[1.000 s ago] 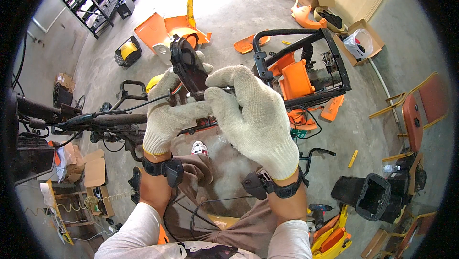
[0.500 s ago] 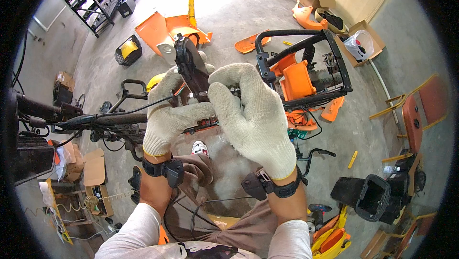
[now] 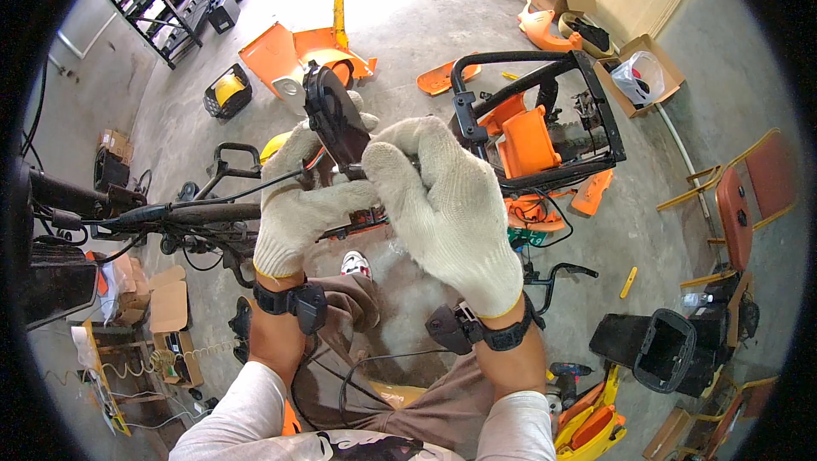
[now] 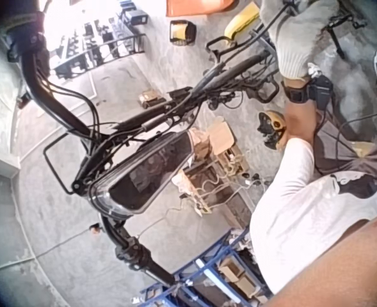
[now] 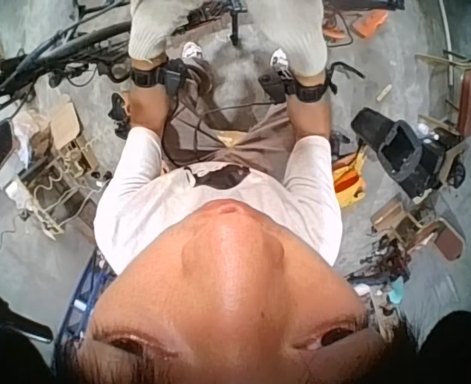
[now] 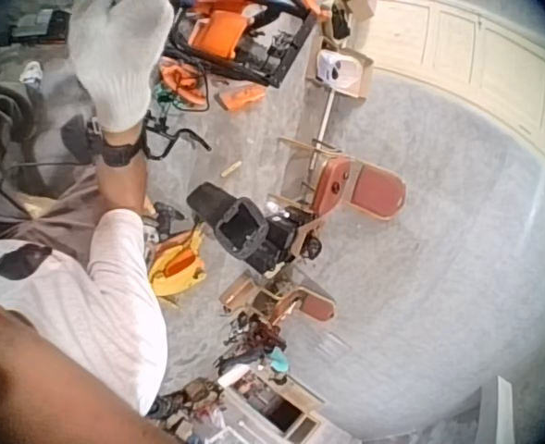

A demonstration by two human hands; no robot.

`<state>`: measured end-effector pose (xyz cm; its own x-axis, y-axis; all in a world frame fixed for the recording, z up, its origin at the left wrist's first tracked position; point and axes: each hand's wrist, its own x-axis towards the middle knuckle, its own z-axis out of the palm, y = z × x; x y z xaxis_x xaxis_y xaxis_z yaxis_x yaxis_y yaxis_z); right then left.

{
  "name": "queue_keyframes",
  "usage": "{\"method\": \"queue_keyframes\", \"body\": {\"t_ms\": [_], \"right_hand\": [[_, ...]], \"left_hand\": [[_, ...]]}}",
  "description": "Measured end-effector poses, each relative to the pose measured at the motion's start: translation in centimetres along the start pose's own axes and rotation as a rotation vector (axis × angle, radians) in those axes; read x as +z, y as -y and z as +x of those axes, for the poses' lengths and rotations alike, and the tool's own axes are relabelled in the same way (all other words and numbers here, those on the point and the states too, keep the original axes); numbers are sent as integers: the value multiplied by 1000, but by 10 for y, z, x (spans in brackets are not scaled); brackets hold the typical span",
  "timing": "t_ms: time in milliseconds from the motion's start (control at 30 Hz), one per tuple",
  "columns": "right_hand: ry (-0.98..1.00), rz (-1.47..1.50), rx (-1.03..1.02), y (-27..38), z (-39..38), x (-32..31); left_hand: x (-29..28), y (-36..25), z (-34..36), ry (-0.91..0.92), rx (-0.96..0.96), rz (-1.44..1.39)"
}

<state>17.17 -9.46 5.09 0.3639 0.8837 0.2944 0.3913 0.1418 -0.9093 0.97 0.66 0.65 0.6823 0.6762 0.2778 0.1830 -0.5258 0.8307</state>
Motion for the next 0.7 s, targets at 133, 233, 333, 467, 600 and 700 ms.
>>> {"method": "queue_keyframes", "body": {"t_ms": [133,233,333,467,600,700], "right_hand": [[-25,34,-85,-7,-1,1],[35,89,59,3,-1,-5],[113,-97,213,4,2,-9],[59,25,-15,-13,3,8],[4,74,-108,-15,1,4],[16,58,-79,-11,2,5]], "left_hand": [[-1,-3,2,-44,-42,-25],[4,-5,6,-50,-78,-224],[12,-17,8,-164,-163,-609],[3,-20,5,-150,-232,-694],[11,-10,7,-188,-207,-709],[9,-9,3,-191,-131,-642]]}}
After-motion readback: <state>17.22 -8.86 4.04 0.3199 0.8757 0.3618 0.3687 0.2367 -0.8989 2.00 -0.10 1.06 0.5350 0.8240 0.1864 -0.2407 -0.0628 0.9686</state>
